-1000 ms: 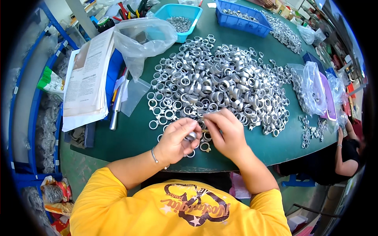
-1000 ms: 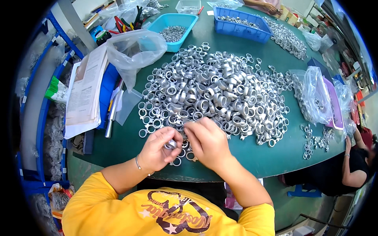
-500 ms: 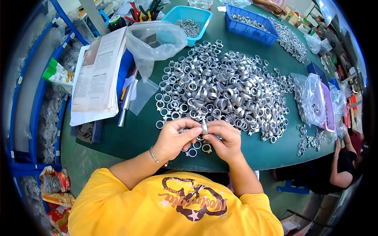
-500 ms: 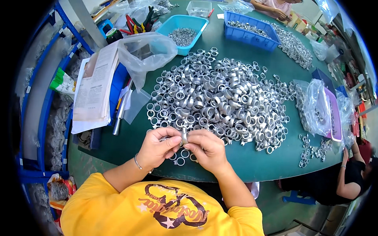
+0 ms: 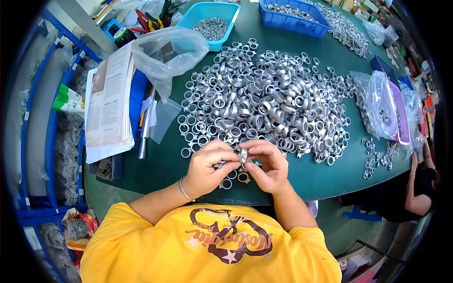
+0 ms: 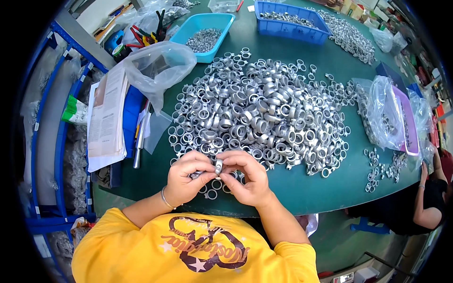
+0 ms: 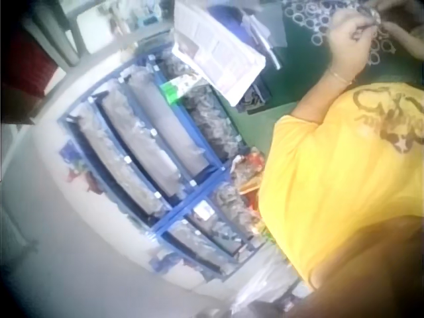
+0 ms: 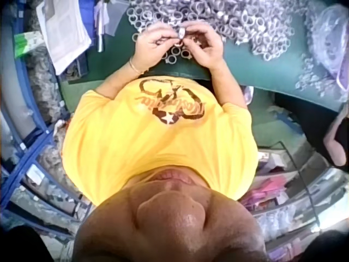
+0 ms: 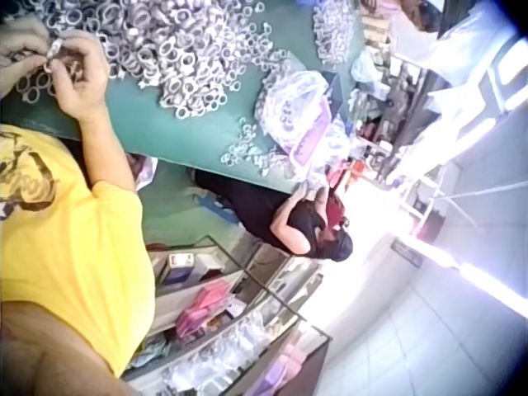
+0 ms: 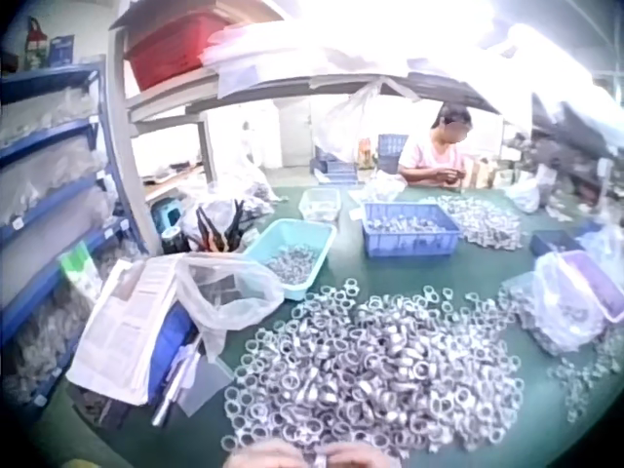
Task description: The person picks up metal rings from a pile, handles them individually to see different sides, and places them into a plastic bag or moves them to a different pile on the table.
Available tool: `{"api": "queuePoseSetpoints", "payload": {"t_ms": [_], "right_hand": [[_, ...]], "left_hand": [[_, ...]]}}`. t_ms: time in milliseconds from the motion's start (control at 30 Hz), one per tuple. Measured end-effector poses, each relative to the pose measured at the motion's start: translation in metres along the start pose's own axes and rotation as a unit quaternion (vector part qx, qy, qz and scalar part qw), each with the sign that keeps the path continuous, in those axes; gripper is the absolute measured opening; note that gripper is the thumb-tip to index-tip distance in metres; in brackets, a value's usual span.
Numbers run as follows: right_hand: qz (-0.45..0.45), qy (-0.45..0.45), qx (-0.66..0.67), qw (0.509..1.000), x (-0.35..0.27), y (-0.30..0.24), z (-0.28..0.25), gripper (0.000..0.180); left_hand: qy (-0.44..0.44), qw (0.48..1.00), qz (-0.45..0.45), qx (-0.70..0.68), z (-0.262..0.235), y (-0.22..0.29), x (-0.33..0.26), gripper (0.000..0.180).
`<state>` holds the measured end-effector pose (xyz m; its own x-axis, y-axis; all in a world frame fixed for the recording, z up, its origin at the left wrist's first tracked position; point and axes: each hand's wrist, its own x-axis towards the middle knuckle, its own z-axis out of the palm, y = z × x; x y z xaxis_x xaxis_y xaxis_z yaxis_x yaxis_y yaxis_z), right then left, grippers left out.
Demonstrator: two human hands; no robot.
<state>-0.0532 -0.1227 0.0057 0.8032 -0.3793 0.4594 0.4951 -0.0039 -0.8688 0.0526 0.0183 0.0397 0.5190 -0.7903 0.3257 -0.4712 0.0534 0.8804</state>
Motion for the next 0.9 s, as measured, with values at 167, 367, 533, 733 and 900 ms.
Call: {"api": "queuePoseSetpoints", "payload": {"t_ms": [167, 367, 533, 733, 900], "right_hand": [[-0.023, 0.005, -0.014, 1.000, 0.000, 0.004, -0.004, 0.019], [0.105, -0.004, 0.013, 0.994, -0.003, -0.001, -0.006, 0.019], [0.085, 0.067, 0.252, 0.962, -0.001, 0.001, -0.001, 0.019], [0.145, 0.201, 0.357, 0.901, 0.003, -0.016, -0.033, 0.015], [0.140, 0.237, -0.406, 0.871, 0.041, -0.022, -0.029, 0.013]], "left_hand": [[-0.007, 0.999, 0.034, 0.034, 0.003, 0.000, 0.003, 0.014], [-0.018, 0.994, 0.071, 0.079, 0.000, 0.000, 0.006, 0.015], [0.019, 0.998, -0.053, -0.005, -0.005, 0.000, 0.003, 0.016], [-0.033, 0.972, -0.173, -0.157, -0.011, -0.011, 0.004, 0.010], [-0.068, 0.946, -0.174, -0.264, 0.003, -0.004, 0.025, 0.010]]}}
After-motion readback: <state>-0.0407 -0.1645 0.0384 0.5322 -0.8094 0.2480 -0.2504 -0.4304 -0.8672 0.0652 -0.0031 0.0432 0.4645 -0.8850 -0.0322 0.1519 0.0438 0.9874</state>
